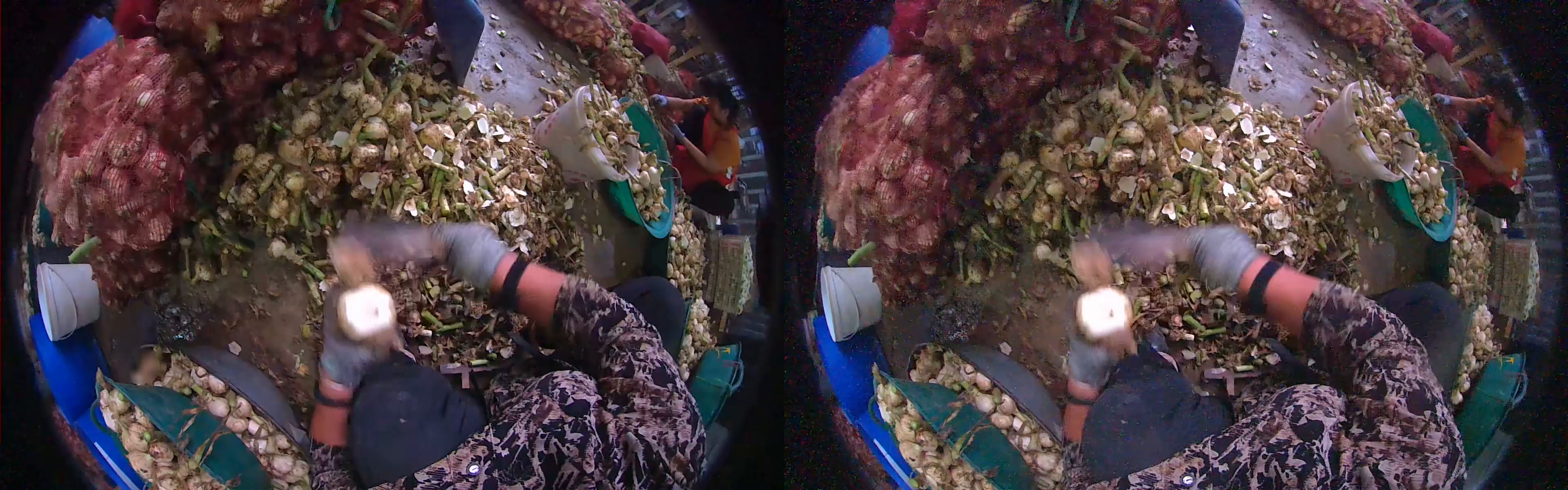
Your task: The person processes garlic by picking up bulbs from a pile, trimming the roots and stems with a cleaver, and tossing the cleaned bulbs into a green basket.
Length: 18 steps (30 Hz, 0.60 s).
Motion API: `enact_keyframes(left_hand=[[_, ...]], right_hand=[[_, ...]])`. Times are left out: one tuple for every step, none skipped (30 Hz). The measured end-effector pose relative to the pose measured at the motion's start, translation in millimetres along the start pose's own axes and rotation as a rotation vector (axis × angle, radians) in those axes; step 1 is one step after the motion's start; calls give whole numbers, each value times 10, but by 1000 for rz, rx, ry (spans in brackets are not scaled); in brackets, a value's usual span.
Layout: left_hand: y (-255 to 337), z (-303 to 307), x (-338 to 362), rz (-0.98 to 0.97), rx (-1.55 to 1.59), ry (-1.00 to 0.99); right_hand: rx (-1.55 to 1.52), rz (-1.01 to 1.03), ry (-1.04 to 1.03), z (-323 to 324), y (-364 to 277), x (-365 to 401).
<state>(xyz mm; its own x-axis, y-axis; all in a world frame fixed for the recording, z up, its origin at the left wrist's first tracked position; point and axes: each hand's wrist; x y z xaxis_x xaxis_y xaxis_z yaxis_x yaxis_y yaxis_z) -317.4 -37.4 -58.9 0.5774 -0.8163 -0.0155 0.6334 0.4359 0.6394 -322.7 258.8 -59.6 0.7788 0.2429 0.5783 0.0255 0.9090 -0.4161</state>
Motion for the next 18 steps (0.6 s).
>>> enact_keyframes(left_hand=[[272, 262, 12, 12, 290, 17], [393, 421, 36, 27, 582, 28], [321, 376, -18, 40, 574, 74], [246, 293, 18, 228, 751, 64], [117, 187, 2, 386, 927, 20], [-192, -31, 4, 226, 596, -117], [-168, -19, -95, 216, 596, -114], [-62, 3, -184, 227, 645, -22], [30, 48, -313, 233, 686, 80], [173, 134, -465, 50, 678, 323], [29, -16, -372, 51, 676, 331], [-231, -298, -192, 133, 743, 264], [-244, -251, -192, 218, 812, 193], [-324, -168, -201, 287, 588, 200], [-492, -433, -57, 295, 593, 194], [-718, -803, 85, 286, 742, 176], [-949, -1133, 236, 273, 889, 162], [-678, -653, 57, 226, 1349, -51]], right_hand=[[-29, -222, 75, 2, 323, -74], [-200, -293, 163, -9, 332, 81], [-336, -329, 242, 77, 325, 105], [-328, -83, 320, -41, 298, 88], [-607, -82, 43, 338, -218, 272], [-769, 85, 85, 64, -201, 195], [-884, 133, 75, 58, -425, 236], [-1278, 172, -48, 179, -729, 345], [-1266, 100, -213, 73, -669, 271], [-1189, 175, -133, 73, -733, 238], [-1109, 248, -50, 65, -796, 199], [-1102, 249, -52, 54, -775, 176], [-939, 311, 91, 12, -746, 152], [-778, 367, 227, -39, -730, 150], [-784, 362, 219, -51, -733, 156], [-569, 357, 140, -15, -740, 136], [-351, 353, 66, 32, -753, 124], [-299, 339, 49, 96, -776, 172]])
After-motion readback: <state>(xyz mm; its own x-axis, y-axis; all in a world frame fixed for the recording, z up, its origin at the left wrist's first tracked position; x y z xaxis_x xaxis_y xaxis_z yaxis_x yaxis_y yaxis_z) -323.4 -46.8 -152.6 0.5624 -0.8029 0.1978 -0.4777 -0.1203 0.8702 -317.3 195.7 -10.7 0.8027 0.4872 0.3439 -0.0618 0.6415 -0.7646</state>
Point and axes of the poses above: each hand's wrist, its own x-axis away from the middle knuckle, its own z-axis out of the back of the hand, y = z × x, and after that the axes turned 10 degrees about -y, right-handed
